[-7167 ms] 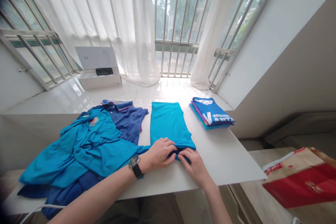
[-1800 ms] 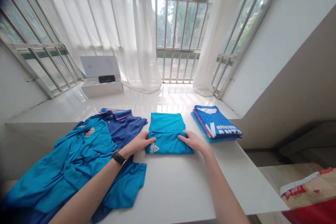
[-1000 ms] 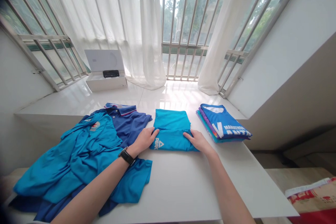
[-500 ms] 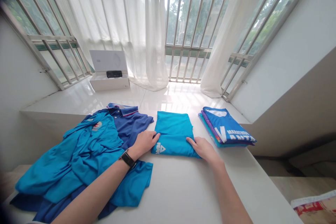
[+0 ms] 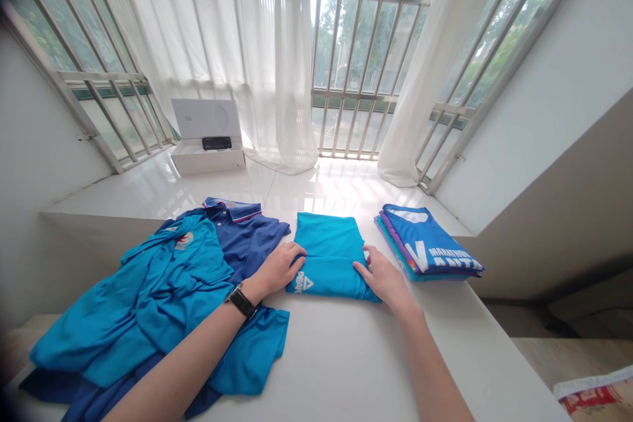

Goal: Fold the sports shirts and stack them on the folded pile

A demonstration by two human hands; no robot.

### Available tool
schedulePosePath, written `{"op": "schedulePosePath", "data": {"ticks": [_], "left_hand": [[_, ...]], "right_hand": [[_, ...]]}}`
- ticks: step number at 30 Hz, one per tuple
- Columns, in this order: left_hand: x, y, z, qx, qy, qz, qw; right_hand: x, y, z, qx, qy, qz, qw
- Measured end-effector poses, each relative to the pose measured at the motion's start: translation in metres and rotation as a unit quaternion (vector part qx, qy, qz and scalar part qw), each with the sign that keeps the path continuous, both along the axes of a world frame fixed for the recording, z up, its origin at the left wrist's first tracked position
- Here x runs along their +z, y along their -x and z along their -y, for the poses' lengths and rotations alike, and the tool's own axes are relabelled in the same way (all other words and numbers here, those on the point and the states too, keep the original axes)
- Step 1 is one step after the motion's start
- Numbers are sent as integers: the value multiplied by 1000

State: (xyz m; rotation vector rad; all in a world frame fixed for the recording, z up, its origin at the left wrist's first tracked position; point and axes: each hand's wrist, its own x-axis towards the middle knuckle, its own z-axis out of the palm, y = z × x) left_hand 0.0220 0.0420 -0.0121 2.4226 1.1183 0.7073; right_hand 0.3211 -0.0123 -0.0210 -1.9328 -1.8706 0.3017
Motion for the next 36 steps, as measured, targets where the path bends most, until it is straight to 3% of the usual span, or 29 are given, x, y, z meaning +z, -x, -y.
{"op": "schedulePosePath", "data": {"ticks": [4,9,14,22,27,36], "left_hand": [[-3,-3,-2,-5,-12,0,1000],[-3,-2,-5,0,-13,-20,1000],[1,-3,-5,13,-10,-27,1000],[-1,-7,-3,-35,-29,-11,999],[-4,-8,-6,-14,-25,-26,999],[4,-6,-4,36,-16,-54,998]], "right_hand": [[0,9,-3,60,-68,2,996],[3,22,-4,107,-44,12,993],[0,23,-5,97,-38,5,995],[-3,23,-6,91,-55,5,994],[0,24,-6,92,-53,9,994],[-1,25,-6,83,-47,17,995]]}}
